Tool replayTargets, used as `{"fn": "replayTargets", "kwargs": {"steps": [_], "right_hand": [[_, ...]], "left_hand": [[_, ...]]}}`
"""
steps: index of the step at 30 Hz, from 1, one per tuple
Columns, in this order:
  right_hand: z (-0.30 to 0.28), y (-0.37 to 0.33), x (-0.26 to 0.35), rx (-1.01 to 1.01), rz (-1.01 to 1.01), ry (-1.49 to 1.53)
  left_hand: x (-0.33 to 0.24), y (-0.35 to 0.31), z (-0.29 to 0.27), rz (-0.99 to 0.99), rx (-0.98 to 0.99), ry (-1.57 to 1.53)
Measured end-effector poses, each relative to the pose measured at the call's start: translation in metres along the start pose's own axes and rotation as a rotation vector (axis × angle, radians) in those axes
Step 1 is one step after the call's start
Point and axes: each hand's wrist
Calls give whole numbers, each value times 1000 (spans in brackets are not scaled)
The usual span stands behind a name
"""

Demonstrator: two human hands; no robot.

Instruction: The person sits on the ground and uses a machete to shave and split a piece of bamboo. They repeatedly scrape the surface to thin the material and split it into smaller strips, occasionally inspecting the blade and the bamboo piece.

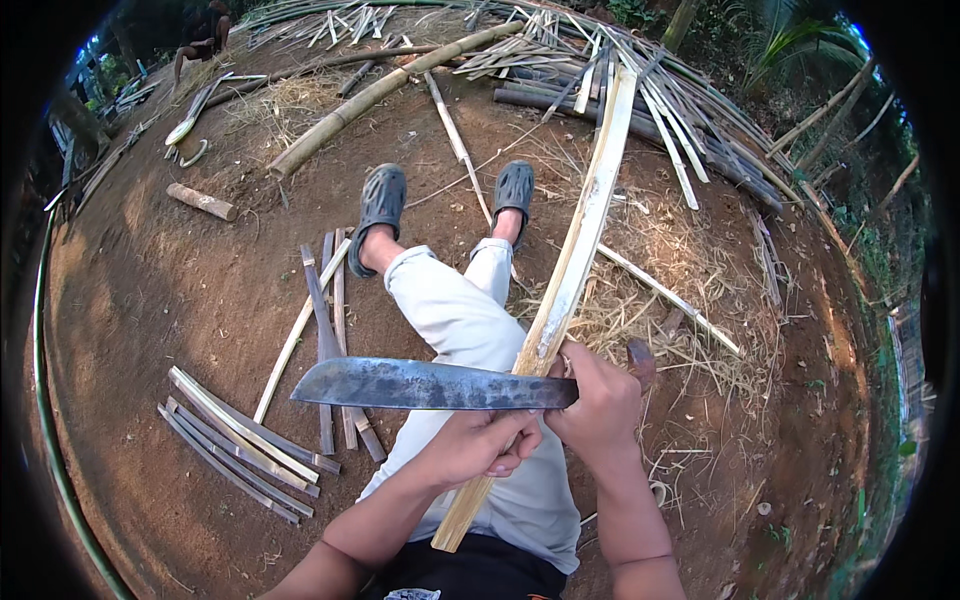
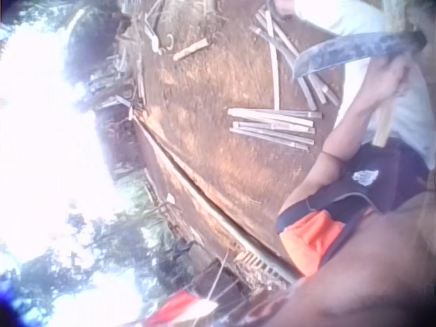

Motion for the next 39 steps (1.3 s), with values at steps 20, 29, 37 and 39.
{"fn": "replayTargets", "kwargs": {"steps": [20, 29, 37, 39], "right_hand": [[76, -129, -58, 406, 322, 138], [88, -78, -55, 233, 198, 254], [88, -53, -102, 28, 127, 47], [87, -43, -104, 36, 165, 48]], "left_hand": [[103, 20, -66, -435, -10, -258], [80, 17, -34, -189, -102, 153], [66, 39, -43, -77, -60, 309], [49, 46, -35, -162, -97, 209]]}}
Point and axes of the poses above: each hand's wrist, its own y-axis towards the middle knuckle, its own z-axis out of the palm, x = y × z, and after that the axes turned 12 degrees about x, right-handed
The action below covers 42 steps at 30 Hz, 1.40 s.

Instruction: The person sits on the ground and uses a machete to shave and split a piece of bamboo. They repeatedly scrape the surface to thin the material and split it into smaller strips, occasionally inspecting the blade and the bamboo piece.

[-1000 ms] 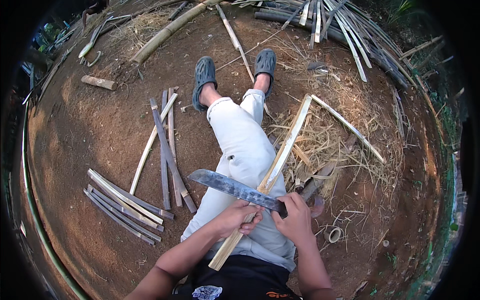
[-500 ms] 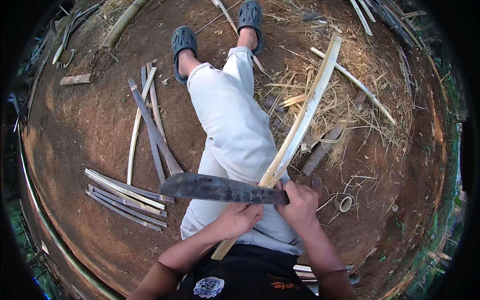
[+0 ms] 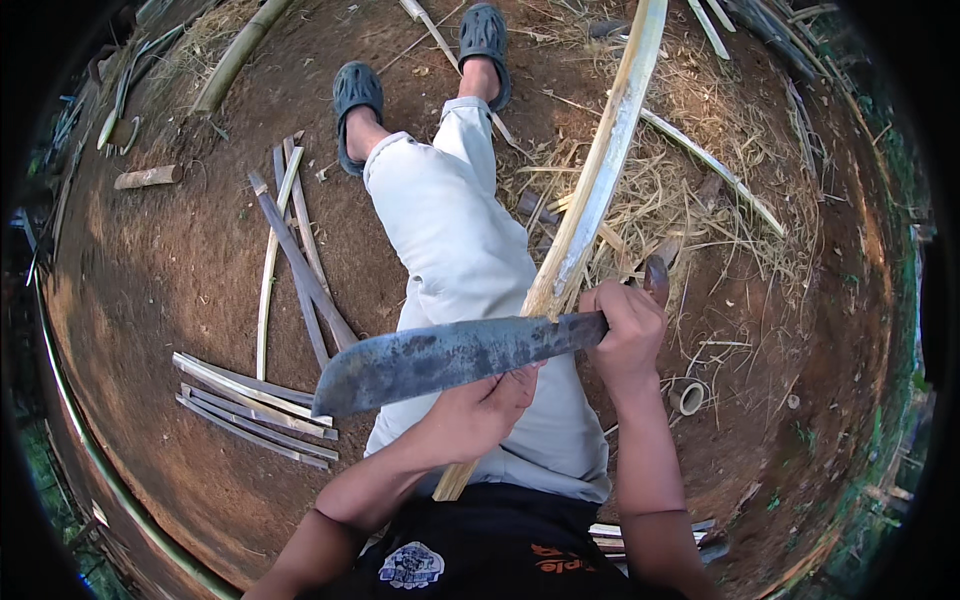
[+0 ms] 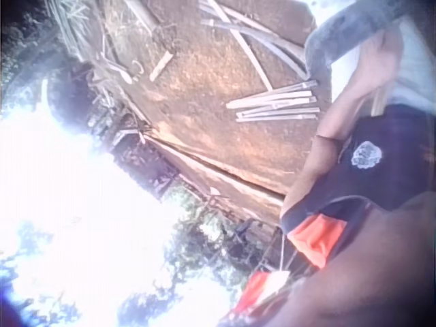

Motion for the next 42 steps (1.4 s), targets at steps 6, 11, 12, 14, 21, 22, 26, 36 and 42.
{"fn": "replayTargets", "kwargs": {"steps": [6, 11, 12, 14, 21, 22, 26, 36, 42], "right_hand": [[-4, 12, 14, 361, 338, 283], [-21, 19, 34, 201, 533, 1073], [-29, 25, 37, 157, 537, 1127], [-37, 34, 32, 116, 474, 1201], [-70, 81, 42, 84, 228, 1548], [-72, 82, 35, 78, 197, 1613], [-73, 91, 42, -14, 259, 1643], [-80, 99, 56, -152, 390, 1713], [-88, 95, 59, -259, 446, 1664]], "left_hand": [[-14, 41, -22, 71, -325, 207], [-61, 46, -12, 219, -659, 784], [-62, 47, -10, 286, -711, 838], [-68, 47, -2, 373, -733, 885], [-70, 46, 8, 666, -846, 1141], [-71, 44, 9, 672, -838, 1141], [-69, 42, 11, 701, -814, 1172], [-83, 7, -19, 756, -243, 48], [-111, -17, -27, 702, 268, -924]]}}
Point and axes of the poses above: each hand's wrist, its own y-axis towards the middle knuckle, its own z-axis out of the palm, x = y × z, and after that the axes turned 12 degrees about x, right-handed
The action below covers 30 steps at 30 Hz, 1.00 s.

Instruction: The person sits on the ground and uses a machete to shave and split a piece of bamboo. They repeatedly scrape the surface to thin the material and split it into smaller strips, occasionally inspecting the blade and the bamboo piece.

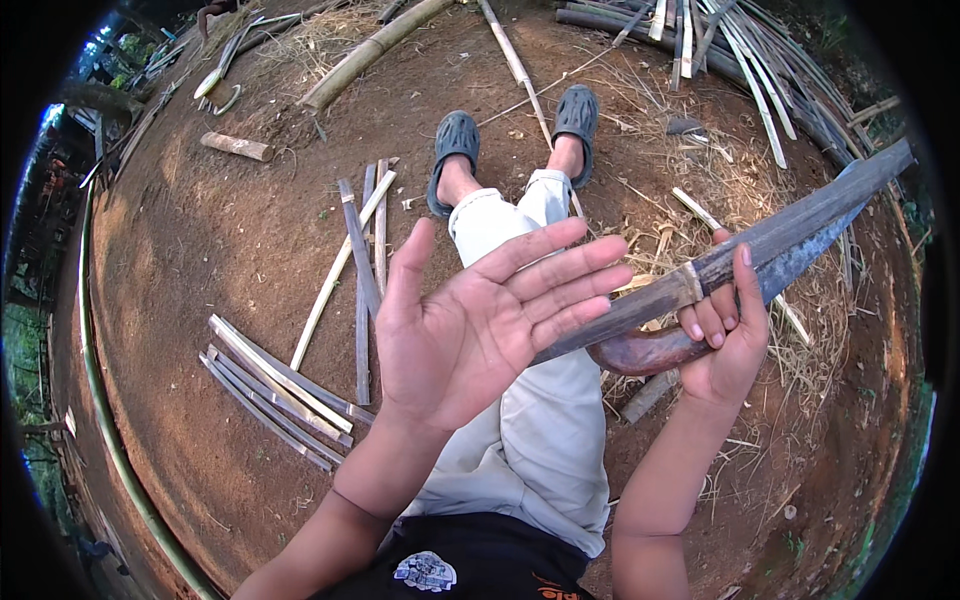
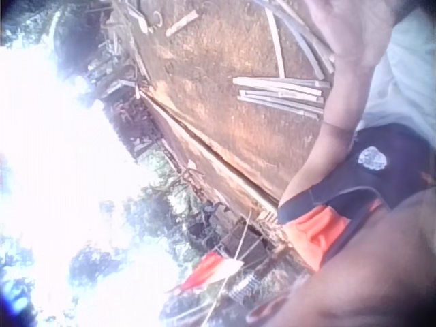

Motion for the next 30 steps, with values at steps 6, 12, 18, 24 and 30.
{"fn": "replayTargets", "kwargs": {"steps": [6, 12, 18, 24, 30], "right_hand": [[-2, -1, -4, -19, 12, 25], [-10, -2, -4, -5, 15, 44], [-9, -3, -4, -36, 39, 37], [-12, -4, -6, -68, 42, 42], [-18, -3, -5, -58, 34, 30]], "left_hand": [[1, -4, 4, -11, 14, 24], [7, -7, 7, -5, 50, 262], [10, -8, 13, -15, 23, 444], [11, -11, 21, -44, 9, 532], [10, -16, 28, -67, 80, 524]]}}
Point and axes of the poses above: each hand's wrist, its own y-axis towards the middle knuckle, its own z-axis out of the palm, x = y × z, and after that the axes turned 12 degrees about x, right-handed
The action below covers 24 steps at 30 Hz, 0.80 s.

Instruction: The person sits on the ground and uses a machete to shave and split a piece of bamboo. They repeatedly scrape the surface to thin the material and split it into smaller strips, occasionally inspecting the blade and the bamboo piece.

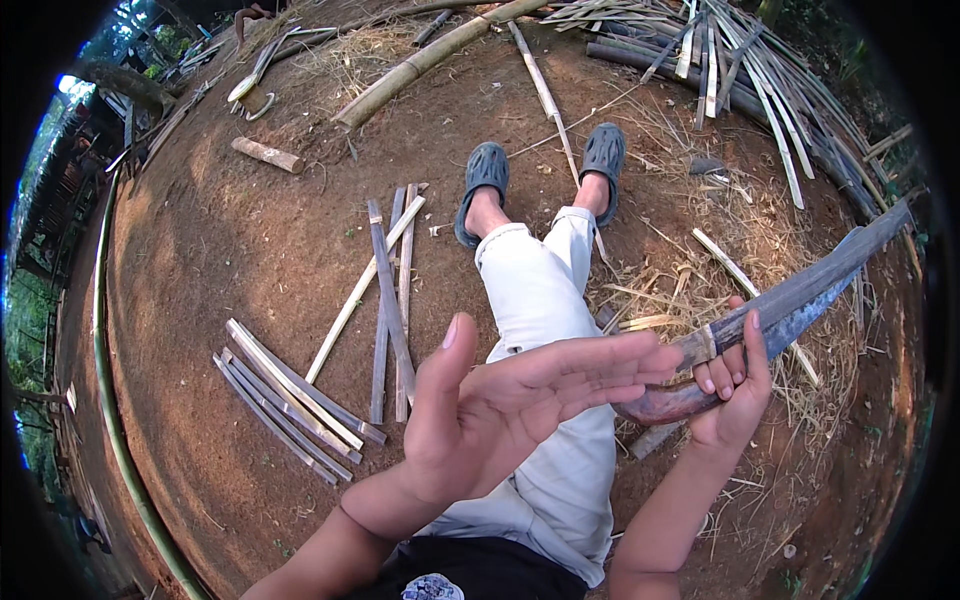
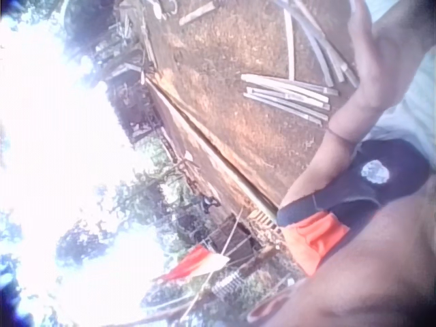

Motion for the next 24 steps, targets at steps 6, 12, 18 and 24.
{"fn": "replayTargets", "kwargs": {"steps": [6, 12, 18, 24], "right_hand": [[-6, 2, -4, -11, -23, 7], [-8, 1, -11, -17, -12, 50], [-5, 1, -14, 15, -6, 73], [-10, 5, -15, 60, 19, 98]], "left_hand": [[-3, -8, -9, 45, -60, -17], [-15, -21, -14, 21, -255, 24], [-37, -43, 35, -273, -62, 33], [-22, -34, 9, 11, -316, 883]]}}
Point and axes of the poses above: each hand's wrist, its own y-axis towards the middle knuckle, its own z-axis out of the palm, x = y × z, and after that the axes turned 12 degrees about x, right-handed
